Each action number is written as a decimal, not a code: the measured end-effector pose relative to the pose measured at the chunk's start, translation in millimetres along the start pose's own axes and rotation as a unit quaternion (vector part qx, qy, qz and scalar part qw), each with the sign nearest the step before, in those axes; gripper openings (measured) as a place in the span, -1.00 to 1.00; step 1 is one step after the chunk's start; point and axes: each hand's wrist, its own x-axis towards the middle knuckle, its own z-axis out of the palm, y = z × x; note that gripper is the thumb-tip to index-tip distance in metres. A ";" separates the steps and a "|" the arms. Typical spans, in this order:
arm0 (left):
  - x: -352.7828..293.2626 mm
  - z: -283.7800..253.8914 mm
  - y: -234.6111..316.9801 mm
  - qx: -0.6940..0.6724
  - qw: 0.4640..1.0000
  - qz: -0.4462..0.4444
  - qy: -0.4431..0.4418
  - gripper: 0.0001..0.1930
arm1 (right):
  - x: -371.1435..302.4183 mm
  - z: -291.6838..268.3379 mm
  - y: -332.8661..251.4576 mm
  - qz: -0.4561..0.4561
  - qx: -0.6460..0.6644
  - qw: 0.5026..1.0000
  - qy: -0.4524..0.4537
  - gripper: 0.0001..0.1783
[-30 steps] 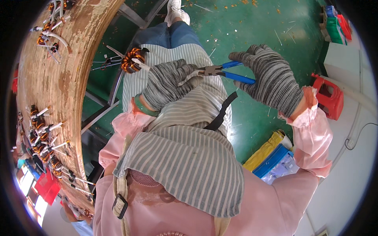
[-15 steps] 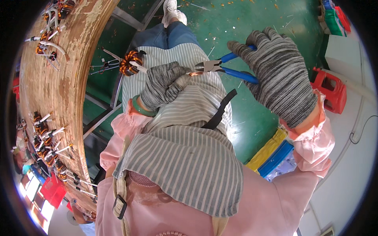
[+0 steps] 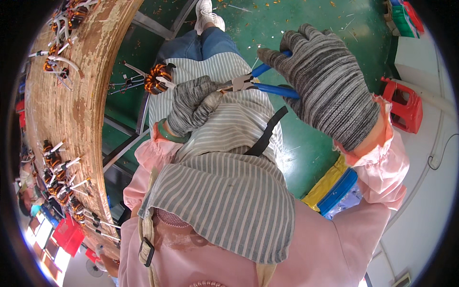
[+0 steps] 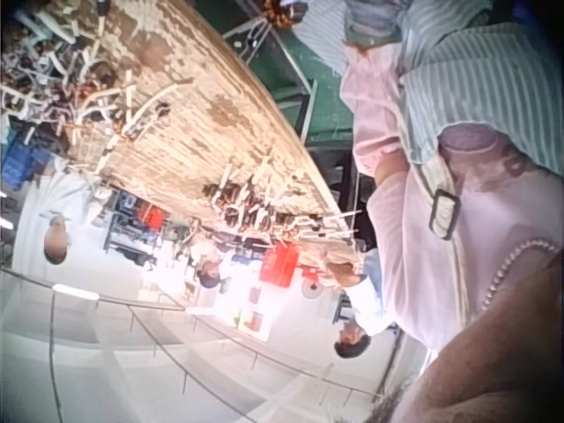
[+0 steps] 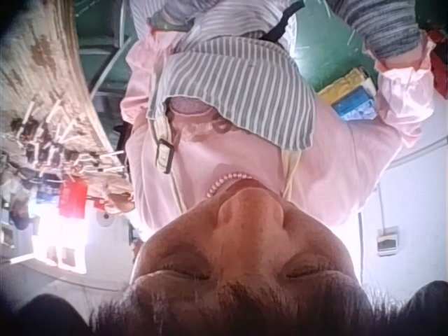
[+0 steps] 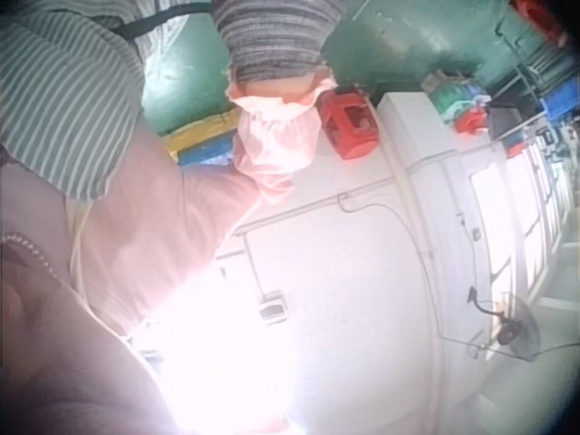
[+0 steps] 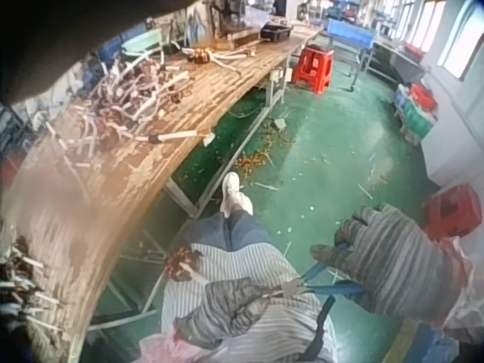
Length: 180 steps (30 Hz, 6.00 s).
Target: Assembling electrical wire bundles and motor coils at a workbench using pliers.
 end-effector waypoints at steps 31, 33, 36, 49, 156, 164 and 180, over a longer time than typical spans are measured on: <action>3.8 -8.6 5.3 -0.059 0.992 -0.108 -0.040 -0.75 | -17.1 41.7 7.7 0.005 -0.041 0.999 0.003 -0.51; 6.1 -9.0 4.4 -0.071 0.987 -0.132 -0.066 -0.76 | -19.2 40.6 7.7 0.011 -0.045 0.999 -0.003 -0.51; -4.5 -2.4 5.2 0.012 0.994 -0.102 -0.027 -0.71 | -17.7 41.5 8.5 0.010 -0.052 0.999 -0.006 -0.52; -18.9 -7.8 7.4 0.137 0.984 -0.031 -0.111 -0.58 | 21.0 23.9 5.7 -0.016 -0.051 0.998 0.027 -0.51; 31.5 -16.2 -31.6 -0.405 0.747 -0.514 0.119 -0.77 | 57.6 148.2 -24.3 0.175 0.174 0.898 0.365 -0.32; 31.3 -11.0 -29.8 -0.372 0.766 -0.509 0.125 -0.77 | 54.4 150.0 -22.7 0.171 0.184 0.906 0.340 -0.37; 31.7 12.3 -27.8 -0.295 0.854 -0.410 0.125 -0.79 | 37.3 152.5 -25.8 0.168 0.270 0.876 0.363 -0.44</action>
